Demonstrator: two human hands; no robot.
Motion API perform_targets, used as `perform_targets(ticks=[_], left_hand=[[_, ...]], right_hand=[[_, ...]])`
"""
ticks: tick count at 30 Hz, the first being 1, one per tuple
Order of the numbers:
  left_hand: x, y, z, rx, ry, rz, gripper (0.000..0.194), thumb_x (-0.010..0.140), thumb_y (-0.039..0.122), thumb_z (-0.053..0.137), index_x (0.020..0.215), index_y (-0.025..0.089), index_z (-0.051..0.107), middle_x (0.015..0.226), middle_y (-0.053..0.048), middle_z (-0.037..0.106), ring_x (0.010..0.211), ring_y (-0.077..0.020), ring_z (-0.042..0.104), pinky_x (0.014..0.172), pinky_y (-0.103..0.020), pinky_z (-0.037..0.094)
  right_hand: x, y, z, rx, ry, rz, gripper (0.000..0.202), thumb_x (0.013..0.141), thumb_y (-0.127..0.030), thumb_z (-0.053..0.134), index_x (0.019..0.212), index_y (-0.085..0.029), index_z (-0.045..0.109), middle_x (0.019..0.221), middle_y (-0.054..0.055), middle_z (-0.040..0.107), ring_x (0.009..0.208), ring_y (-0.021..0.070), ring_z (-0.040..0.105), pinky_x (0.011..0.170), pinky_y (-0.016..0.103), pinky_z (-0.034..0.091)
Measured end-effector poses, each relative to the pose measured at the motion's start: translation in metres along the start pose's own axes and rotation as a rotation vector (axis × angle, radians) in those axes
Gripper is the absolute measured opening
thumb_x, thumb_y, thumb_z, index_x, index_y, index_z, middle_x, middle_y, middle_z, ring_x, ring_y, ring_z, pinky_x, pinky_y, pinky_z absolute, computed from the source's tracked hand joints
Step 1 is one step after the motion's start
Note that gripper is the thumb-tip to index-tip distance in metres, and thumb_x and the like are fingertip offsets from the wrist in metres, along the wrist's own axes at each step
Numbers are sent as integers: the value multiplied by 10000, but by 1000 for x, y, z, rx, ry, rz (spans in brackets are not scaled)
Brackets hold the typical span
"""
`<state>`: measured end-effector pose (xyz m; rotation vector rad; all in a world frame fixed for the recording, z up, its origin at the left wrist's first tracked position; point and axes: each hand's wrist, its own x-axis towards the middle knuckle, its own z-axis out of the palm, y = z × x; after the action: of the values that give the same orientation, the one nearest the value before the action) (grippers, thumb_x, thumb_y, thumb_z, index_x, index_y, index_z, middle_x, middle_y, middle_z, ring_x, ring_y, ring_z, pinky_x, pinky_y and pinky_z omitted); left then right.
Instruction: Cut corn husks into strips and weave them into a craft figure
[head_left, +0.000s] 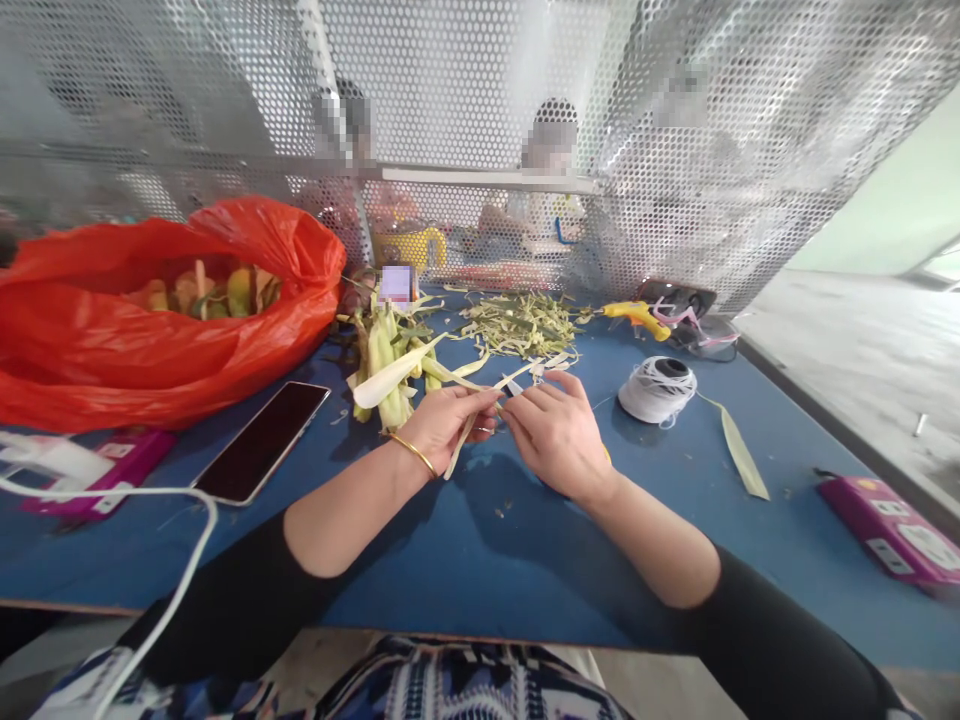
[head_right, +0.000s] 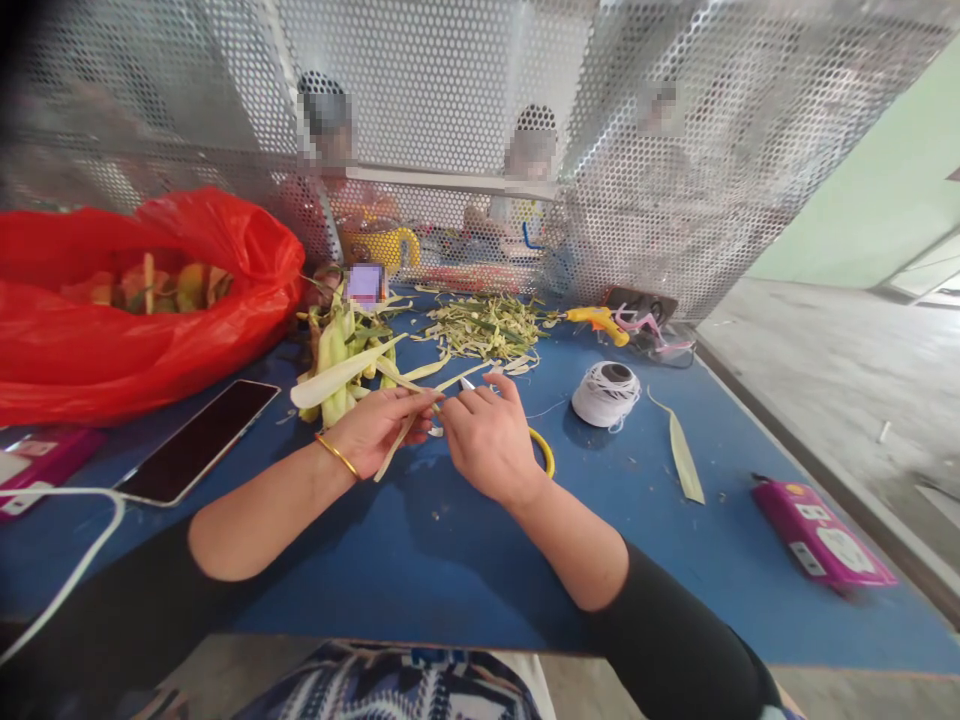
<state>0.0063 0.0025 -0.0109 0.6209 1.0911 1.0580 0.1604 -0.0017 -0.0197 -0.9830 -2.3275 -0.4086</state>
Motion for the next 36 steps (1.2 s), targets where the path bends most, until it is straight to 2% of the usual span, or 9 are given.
perform_targets(ticks=[4, 9, 12, 15, 23, 26, 31, 34, 36], left_hand=[[3, -2, -1, 51, 2, 114, 135, 662, 144, 792, 644, 89, 670, 486, 12, 593, 420, -69, 527, 444, -182, 446], [2, 2, -5, 132, -62, 122, 255, 568, 248, 858, 675, 99, 680, 516, 10, 596, 451, -76, 523, 442, -194, 410], [-1, 3, -6, 192, -154, 91, 306, 541, 309, 866, 656, 114, 660, 539, 11, 587, 445, -63, 493, 403, -180, 324], [-2, 1, -6, 228, -224, 71, 354, 597, 424, 814, 615, 122, 629, 558, -1, 583, 423, -44, 438, 384, -177, 244], [-2, -6, -3, 420, -191, 142, 222, 600, 335, 754, 627, 124, 689, 490, 35, 492, 414, -29, 296, 409, -206, 145], [-3, -5, -3, 494, -209, 161, 191, 591, 323, 740, 599, 137, 697, 467, 38, 478, 423, -42, 305, 419, -219, 159], [-7, -6, -2, 683, -258, 219, 180, 644, 334, 708, 604, 158, 717, 471, 25, 517, 462, -80, 389, 446, -229, 231], [-8, -9, -1, 739, -269, 232, 249, 654, 347, 694, 496, 162, 641, 459, 26, 513, 460, -83, 384, 461, -234, 254], [-7, -12, -1, 765, -270, 228, 318, 663, 358, 671, 430, 169, 565, 440, 32, 486, 451, -80, 360, 467, -239, 251]], right_hand=[[1, 0, -4, 262, -47, 84, 303, 926, -228, 440, 651, -188, 563, 595, 3, 585, 597, 131, 495, 863, 331, 368], [6, 5, -4, 893, -216, 636, 392, 874, -472, 516, 618, -180, 575, 593, -7, 574, 586, 122, 493, 617, 266, 389], [10, 7, 0, 1252, -141, 939, 386, 726, -538, 673, 657, -164, 609, 647, 2, 618, 599, 110, 533, 611, 251, 429], [12, 6, 3, 1412, 0, 1061, 368, 583, -476, 792, 690, -158, 641, 642, -2, 632, 580, 101, 549, 613, 248, 456], [7, 5, 13, 1211, -21, 988, 344, 666, -448, 680, 504, -183, 533, 479, -35, 498, 467, 89, 439, 511, 260, 369], [5, 11, 13, 1006, -55, 935, 290, 736, -403, 619, 555, -190, 543, 517, -20, 522, 505, 121, 478, 548, 287, 390], [6, 19, -2, 452, 146, 542, 187, 770, -290, 668, 939, -212, 680, 1000, 81, 678, 951, 239, 606, 857, 402, 418], [8, 15, -6, 558, -18, 300, 67, 814, -251, 657, 838, -211, 705, 874, 40, 698, 853, 183, 625, 853, 356, 414], [8, 11, -6, 686, -111, 281, 55, 803, -231, 670, 768, -197, 696, 780, 13, 678, 743, 139, 608, 757, 291, 432]])
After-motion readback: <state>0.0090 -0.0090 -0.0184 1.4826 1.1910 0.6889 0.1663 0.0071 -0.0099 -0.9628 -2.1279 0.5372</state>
